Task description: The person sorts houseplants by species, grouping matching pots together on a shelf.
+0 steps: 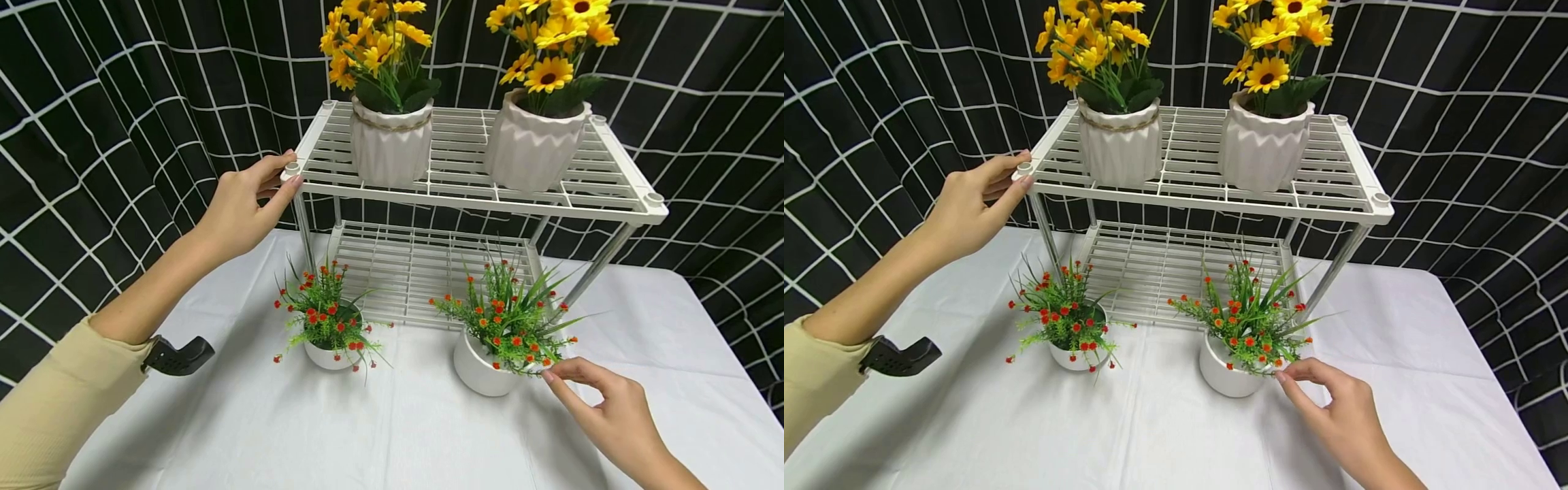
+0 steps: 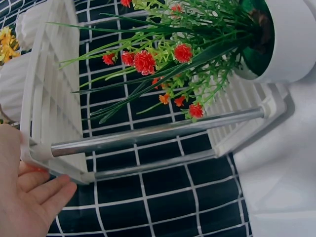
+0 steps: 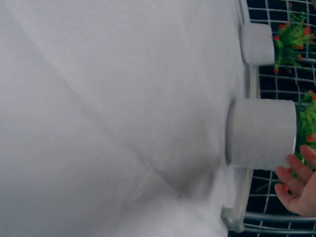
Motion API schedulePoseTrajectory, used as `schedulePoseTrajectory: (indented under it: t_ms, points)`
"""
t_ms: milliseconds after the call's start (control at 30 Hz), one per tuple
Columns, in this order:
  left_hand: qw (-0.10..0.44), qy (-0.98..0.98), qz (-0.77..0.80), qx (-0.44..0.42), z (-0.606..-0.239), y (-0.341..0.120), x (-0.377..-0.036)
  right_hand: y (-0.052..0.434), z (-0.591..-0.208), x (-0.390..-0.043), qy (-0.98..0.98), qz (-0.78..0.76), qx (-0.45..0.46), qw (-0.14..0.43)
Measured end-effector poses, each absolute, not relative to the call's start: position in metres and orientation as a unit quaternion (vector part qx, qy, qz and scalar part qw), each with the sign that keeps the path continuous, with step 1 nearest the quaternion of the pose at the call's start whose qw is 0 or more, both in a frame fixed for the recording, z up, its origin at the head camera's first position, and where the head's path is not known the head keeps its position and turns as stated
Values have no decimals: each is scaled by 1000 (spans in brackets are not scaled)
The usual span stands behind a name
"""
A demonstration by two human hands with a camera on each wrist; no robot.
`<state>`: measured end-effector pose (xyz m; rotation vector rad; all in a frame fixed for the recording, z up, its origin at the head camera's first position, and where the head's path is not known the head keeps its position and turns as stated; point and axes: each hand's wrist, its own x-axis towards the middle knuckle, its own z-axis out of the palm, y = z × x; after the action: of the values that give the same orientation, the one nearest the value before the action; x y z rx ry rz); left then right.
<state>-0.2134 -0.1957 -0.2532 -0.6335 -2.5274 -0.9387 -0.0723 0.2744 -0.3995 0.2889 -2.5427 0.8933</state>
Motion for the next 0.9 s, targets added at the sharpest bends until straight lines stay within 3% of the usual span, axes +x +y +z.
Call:
schedulePoseTrajectory:
  t_ms: [467, 900]
  points:
    - [179, -900, -333, -219, -253, -196, -212, 258, -409, -77, -924, 287, 103, 233]
    - [180, -899, -333, -219, -252, -195, -212, 242, -411, -78, -933, 282, 90, 204]
